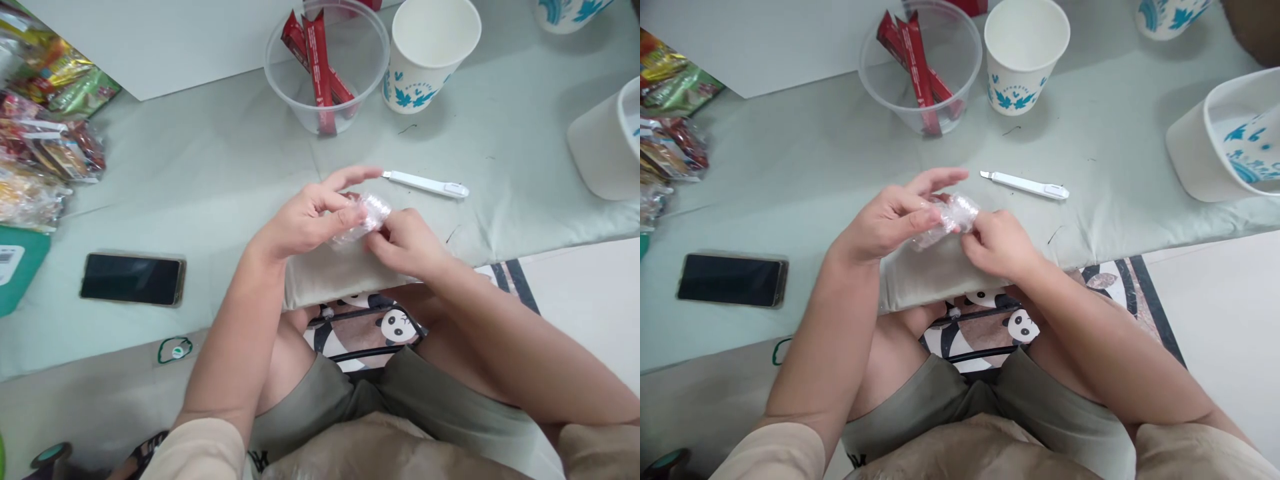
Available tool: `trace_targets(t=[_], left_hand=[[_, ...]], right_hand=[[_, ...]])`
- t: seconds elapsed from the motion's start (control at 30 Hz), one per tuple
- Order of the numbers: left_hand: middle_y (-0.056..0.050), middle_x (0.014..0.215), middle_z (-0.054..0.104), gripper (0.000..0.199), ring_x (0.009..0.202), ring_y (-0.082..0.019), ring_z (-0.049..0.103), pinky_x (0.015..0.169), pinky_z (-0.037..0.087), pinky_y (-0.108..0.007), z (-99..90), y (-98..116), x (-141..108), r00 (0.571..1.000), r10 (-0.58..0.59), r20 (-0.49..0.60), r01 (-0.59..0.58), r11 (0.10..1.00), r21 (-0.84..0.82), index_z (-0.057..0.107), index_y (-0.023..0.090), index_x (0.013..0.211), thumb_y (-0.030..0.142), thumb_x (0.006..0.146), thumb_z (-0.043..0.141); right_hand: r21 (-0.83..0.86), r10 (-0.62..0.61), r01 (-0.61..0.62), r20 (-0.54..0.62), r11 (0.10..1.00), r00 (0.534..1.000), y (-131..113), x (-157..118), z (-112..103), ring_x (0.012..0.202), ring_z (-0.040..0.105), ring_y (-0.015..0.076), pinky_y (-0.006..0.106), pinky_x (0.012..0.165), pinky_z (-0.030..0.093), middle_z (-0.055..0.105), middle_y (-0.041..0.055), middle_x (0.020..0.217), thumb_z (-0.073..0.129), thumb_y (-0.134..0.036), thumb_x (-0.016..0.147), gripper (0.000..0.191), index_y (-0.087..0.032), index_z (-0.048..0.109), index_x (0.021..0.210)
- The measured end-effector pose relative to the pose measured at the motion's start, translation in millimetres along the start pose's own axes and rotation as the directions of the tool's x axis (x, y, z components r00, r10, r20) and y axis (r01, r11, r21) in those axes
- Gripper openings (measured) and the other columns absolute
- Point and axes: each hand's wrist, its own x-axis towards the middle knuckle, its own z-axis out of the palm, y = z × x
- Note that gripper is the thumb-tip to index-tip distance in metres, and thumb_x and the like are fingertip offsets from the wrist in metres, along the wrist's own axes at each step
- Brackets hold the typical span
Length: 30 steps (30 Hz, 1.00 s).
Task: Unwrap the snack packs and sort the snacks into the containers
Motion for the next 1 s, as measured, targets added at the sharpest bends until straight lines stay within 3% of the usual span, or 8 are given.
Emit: trace_targets(t=[0.13,0.27,0.37,0.47,0.57,0.67,0.83,1.0], left_hand=[[-0.006,0.121,0.077,0.045,0.124,-0.025,0.068,0.102,0.055,-0.038,7.2,-2,2,0.999,-0.003,0.045,0.01,0.99,-0.142,0.078,0.023,0.091,0.058,0.1,0.052],[-0.007,0.116,0.077,0.045,0.114,-0.024,0.07,0.098,0.055,-0.036,7.2,-12,5,0.997,-0.031,0.073,0.039,0.993,-0.11,0.077,0.021,0.105,0.057,0.1,0.05],[-0.009,0.125,0.071,0.041,0.13,-0.026,0.06,0.111,0.049,-0.038,4.9,-19,7,0.997,0.014,0.079,-0.014,1.0,-0.005,0.078,0.021,0.104,0.054,0.096,0.055],[-0.01,0.13,0.066,0.038,0.148,-0.03,0.043,0.118,0.042,-0.038,3.2,-21,8,0.999,0.01,0.032,-0.013,0.996,0.091,0.079,0.02,0.09,0.054,0.089,0.064],[-0.008,0.107,0.071,0.037,0.117,-0.025,0.065,0.095,0.053,-0.032,2.5,-16,7,0.994,-0.08,0.079,0.077,0.996,0.047,0.076,0.017,0.084,0.054,0.084,0.071],[-0.002,0.08,0.07,0.034,0.075,-0.014,0.064,0.068,0.049,-0.024,1.0,-12,5,0.977,-0.168,0.133,0.173,0.984,-0.032,0.076,0.017,0.091,0.049,0.079,0.078],[-0.002,0.081,0.073,0.031,0.072,-0.012,0.063,0.066,0.048,-0.023,-6.8,-10,2,0.97,-0.177,0.164,0.195,0.976,-0.099,0.078,0.016,0.094,0.043,0.078,0.082],[-0.003,0.084,0.075,0.028,0.076,-0.014,0.065,0.069,0.05,-0.023,-11.7,-10,1,0.966,-0.17,0.197,0.195,0.974,-0.119,0.078,0.016,0.095,0.039,0.081,0.081]], right_hand=[[0.126,-0.145,0.127,0.151,0.984,0.978,-5,-2,3,0.053,0.043,0.0113,0.028,0.056,0.033,0.049,-0.0016,0.052,0.049,-0.021,0.075,0.012,-0.02,0.055,0.065],[0.255,-0.183,0.136,0.169,0.957,0.969,-7,-5,2,0.053,0.045,0.011,0.026,0.057,0.037,0.05,-0.0031,0.053,0.049,-0.02,0.075,0.013,-0.02,0.06,0.069],[0.291,-0.2,0.15,0.148,0.945,0.969,-4,-5,1,0.049,0.043,0.01,0.025,0.054,0.035,0.048,-0.0043,0.05,0.049,-0.021,0.076,0.014,-0.019,0.061,0.069],[0.241,-0.227,0.196,0.11,0.951,0.968,0,-3,3,0.048,0.041,0.0095,0.025,0.054,0.033,0.046,-0.0046,0.05,0.048,-0.02,0.075,0.012,-0.019,0.059,0.07],[0.097,-0.225,0.216,0.093,0.972,0.97,3,-1,6,0.049,0.038,0.0102,0.027,0.056,0.031,0.042,-0.0046,0.05,0.047,-0.021,0.076,0.008,-0.021,0.051,0.069],[-0.026,-0.185,0.19,0.13,0.981,0.974,4,1,7,0.049,0.037,0.0113,0.028,0.057,0.028,0.041,-0.0037,0.05,0.047,-0.023,0.079,0.009,-0.021,0.045,0.07],[-0.066,-0.192,0.21,0.214,0.975,0.958,3,1,6,0.052,0.044,0.0125,0.028,0.059,0.029,0.053,-0.0004,0.059,0.045,-0.024,0.082,0.008,-0.021,0.049,0.076],[-0.109,-0.244,0.267,0.183,0.958,0.952,5,0,6,0.06,0.05,0.0144,0.028,0.061,0.031,0.062,0.0034,0.07,0.044,-0.025,0.083,0.013,-0.02,0.055,0.082]])
